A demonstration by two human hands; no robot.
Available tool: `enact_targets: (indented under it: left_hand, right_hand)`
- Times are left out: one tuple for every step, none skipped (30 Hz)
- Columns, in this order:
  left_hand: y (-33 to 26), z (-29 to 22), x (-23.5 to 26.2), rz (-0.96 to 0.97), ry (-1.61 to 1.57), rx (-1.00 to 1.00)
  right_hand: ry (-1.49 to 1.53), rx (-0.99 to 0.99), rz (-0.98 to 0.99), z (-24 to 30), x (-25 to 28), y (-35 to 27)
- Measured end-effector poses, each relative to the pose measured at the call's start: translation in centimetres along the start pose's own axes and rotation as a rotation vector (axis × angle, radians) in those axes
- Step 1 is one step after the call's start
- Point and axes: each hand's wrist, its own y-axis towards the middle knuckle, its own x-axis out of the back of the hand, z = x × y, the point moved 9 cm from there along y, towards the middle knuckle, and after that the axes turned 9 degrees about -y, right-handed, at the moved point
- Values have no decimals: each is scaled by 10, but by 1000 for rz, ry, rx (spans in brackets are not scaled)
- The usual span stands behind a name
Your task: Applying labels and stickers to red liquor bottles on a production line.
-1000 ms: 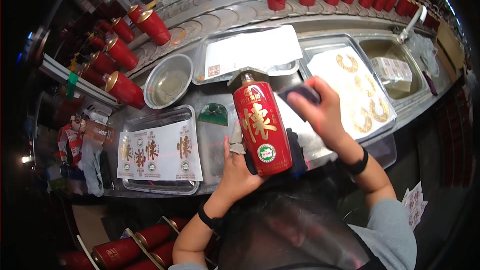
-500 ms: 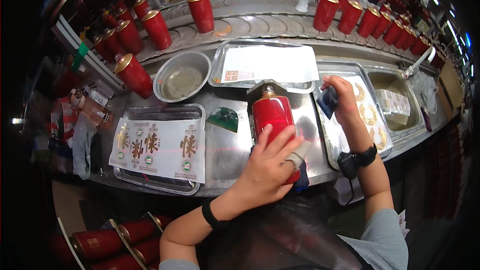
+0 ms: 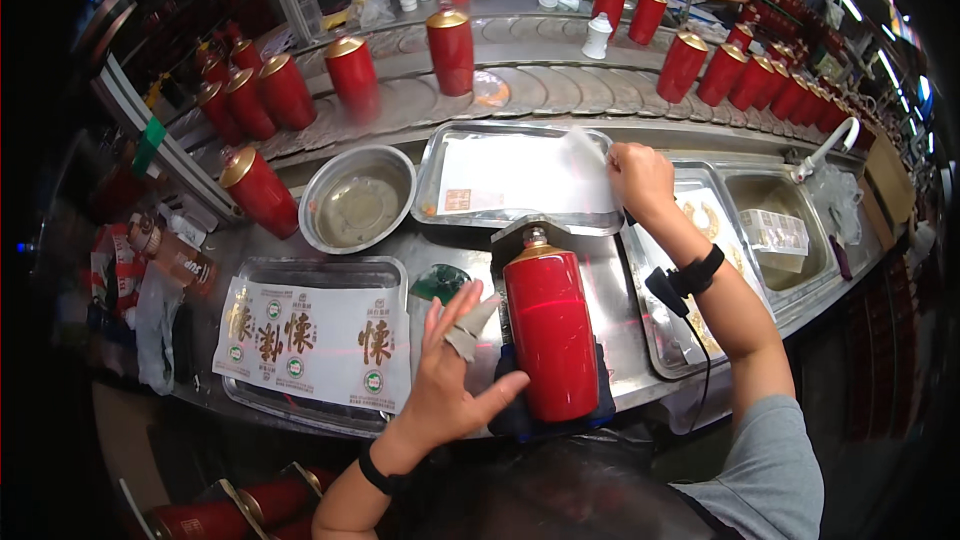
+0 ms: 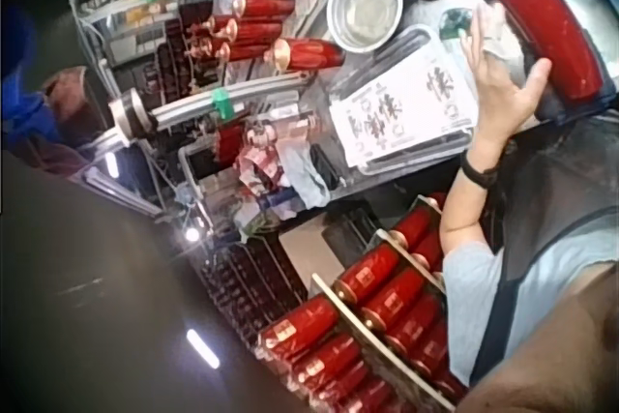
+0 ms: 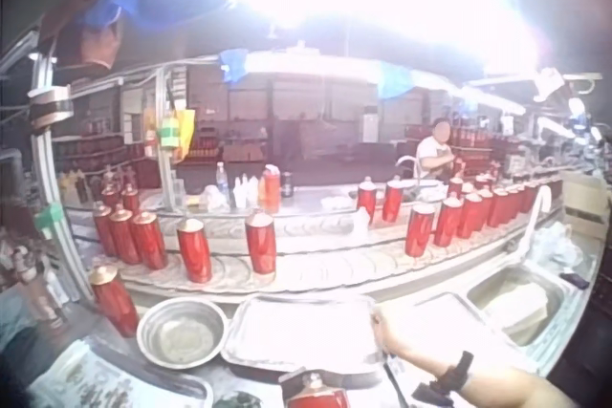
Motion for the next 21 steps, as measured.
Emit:
enact_targets:
  left_hand:
    - [2,5,7,-43,25,11]
    - [4,8,10,-45,29,21]
    - [6,19,20,-128,-45,127]
    - [5,30,28,-210,-119,233]
    - [3,44,31,-294,-166,259]
    - [6,47,32,-293,-164,268]
    - [6,58,36,-373,-452,339]
    - [7,67,36,-450,-742,404]
    - [14,66,37,-444,-776,400]
    - [19,66,39,-449,-772,403]
    - [19,71,42,-497,-830,448]
    - [26,73,39,-522,-903,486]
    - [32,71,38,-545,-908,506]
    - [37,72,36,-546,-907,502]
    - [43,72,32,-559,-1014,468]
    - [47,69,29,-572,-1120,434]
    - [44,67,28,-619,-1138,438]
    - [42,67,24,-611,-1139,438]
    - [39,68,22,-594,-1149,397]
    - [36,65,19,-577,-1160,359]
    - [30,57,20,-615,-1156,326]
  right_hand:
    - [148,111,-36,16,12,1]
    - [298,220,-73,29,24,1]
    - [414,230,-18,30,24,3]
    - [578,250,-52,29,32,5]
    - [709,192,-115,22,41,5]
    - [836,130,-175,17,55,4]
    - [1005,83,-163,19,67,4]
    - [1082,96,-167,26,88,-1]
    - [1092,126,-205,29,109,-8]
    - [1107,161,-240,36,128,-14]
    - [1189,187,-270,45,146,-18]
    - [1249,202,-313,44,167,-25]
    - [1277,155,-325,38,178,-29]
    - [1349,133,-345,33,190,-35]
    - [1378,123,-349,28,198,-42]
    - [1407,113,-352,23,206,-49]
    - [1504,70,-356,22,211,-59]
    - [1501,66,-362,17,214,-70]
    - [1471,30,-382,7,216,-81]
    - [1441,-8,-400,-3,217,-91]
    - [1439,-34,-372,-7,216,-101]
